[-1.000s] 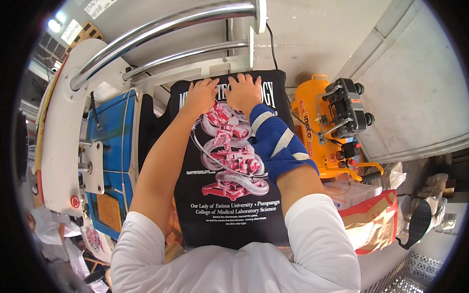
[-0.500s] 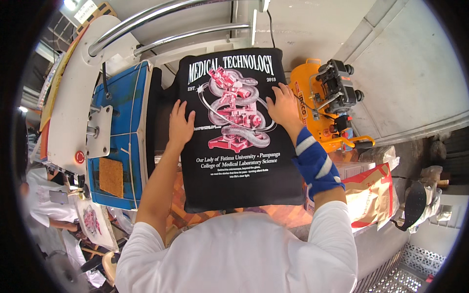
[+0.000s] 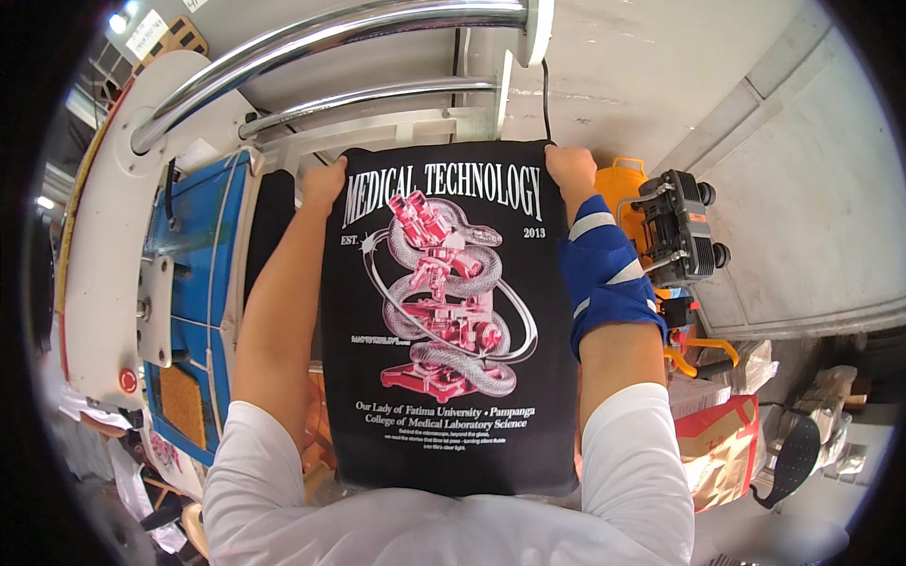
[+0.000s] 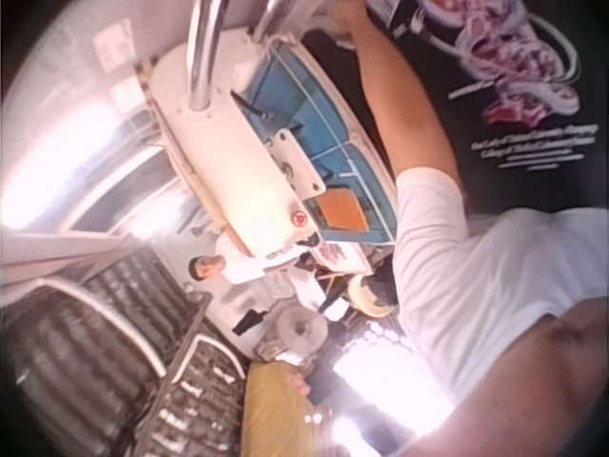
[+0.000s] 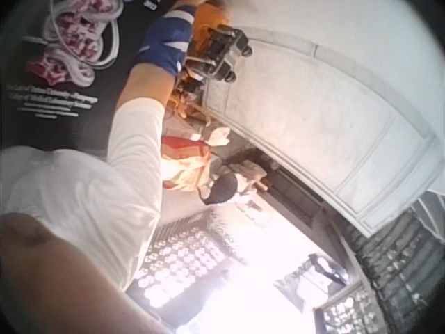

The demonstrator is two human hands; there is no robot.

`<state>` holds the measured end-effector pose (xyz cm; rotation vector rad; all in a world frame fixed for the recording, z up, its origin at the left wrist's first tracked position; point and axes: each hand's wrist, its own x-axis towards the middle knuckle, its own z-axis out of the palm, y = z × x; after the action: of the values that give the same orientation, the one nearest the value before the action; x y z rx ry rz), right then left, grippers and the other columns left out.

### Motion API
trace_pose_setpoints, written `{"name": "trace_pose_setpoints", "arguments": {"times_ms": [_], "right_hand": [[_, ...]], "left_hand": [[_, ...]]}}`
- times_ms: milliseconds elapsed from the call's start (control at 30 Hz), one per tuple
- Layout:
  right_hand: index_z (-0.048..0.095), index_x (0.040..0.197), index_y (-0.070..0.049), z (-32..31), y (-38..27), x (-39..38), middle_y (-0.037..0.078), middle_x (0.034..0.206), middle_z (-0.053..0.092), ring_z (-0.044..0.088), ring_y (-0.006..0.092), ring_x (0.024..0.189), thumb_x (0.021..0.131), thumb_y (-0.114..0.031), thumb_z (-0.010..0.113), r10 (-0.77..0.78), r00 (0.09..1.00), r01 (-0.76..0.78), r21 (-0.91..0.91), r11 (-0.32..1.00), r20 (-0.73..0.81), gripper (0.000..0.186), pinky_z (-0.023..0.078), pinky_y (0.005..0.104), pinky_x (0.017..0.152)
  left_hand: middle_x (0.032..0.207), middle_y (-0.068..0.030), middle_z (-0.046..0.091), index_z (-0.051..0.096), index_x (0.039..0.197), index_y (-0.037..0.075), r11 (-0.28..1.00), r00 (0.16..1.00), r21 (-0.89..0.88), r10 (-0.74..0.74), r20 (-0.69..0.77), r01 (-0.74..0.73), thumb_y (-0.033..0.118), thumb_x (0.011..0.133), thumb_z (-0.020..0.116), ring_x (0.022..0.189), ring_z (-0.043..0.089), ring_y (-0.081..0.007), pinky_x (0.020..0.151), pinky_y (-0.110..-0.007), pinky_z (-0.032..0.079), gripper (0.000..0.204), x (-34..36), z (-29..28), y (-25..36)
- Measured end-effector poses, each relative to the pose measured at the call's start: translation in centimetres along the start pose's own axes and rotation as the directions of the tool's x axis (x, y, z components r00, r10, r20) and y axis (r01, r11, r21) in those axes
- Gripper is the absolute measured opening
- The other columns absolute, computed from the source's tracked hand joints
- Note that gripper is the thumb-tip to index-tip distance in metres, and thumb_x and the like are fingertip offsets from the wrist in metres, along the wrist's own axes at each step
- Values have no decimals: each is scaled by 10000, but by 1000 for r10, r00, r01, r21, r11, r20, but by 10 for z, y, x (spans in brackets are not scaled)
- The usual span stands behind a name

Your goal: The person places a black t-shirt on a heat press, aligns a transfer sheet with a medical technology design, and closes the press. After pressing, the person removes the t-shirt and places it on a nearby chair, then repeats the process with another t-shirt.

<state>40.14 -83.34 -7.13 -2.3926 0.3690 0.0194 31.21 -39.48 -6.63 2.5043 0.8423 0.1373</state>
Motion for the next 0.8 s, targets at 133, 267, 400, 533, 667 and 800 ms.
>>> {"name": "trace_pose_setpoints", "arguments": {"times_ms": [133,267,400,533,667,800], "right_hand": [[774,1041,-25,11,-12,8,232,1106,740,720,393,1027,866,-251,616,80,997,-80,145,986,5,327,557,435,927],[772,1041,-36,2,-11,13,222,1052,752,727,382,1002,878,-235,627,-55,998,54,-23,998,-41,295,562,441,916],[769,1029,-42,2,-17,11,217,1030,756,724,384,1003,904,-255,623,-78,992,70,-78,995,-103,286,563,451,915],[757,1037,-49,1,-25,0,202,1074,744,713,375,1031,929,-290,636,-92,987,83,-76,994,-130,290,552,463,921],[719,1158,-92,11,-47,-52,138,1200,686,648,333,1143,949,-317,644,-487,823,340,-434,834,-292,317,507,506,962],[620,1318,-92,56,-78,-127,123,1348,608,530,335,1297,943,-350,631,-803,577,789,-358,499,150,455,406,557,1072]], "left_hand": [[1172,-274,714,774,1068,-8,993,995,64,-99,-21,100,444,883,713,1165,666,-418,1006,-461,521,492,19,-6,-20],[1093,-232,746,798,1049,66,991,990,-95,-101,-101,92,374,893,719,1095,699,-400,984,-458,533,354,-6,-15,2],[1053,-221,754,802,1034,74,994,985,-92,-79,-152,66,345,919,696,1060,709,-402,972,-456,536,313,-10,-16,9],[1087,-210,746,791,1042,61,996,983,-53,-77,-164,69,319,949,658,1060,704,-394,955,-471,535,305,-7,-12,11],[1164,-171,703,749,1110,50,924,856,240,370,-362,-298,221,956,616,1100,664,-369,960,-483,513,265,-24,8,20],[1212,-127,665,689,1215,67,433,418,135,899,-129,-891,126,918,604,1187,597,-338,1027,-471,459,315,-79,27,74]]}}
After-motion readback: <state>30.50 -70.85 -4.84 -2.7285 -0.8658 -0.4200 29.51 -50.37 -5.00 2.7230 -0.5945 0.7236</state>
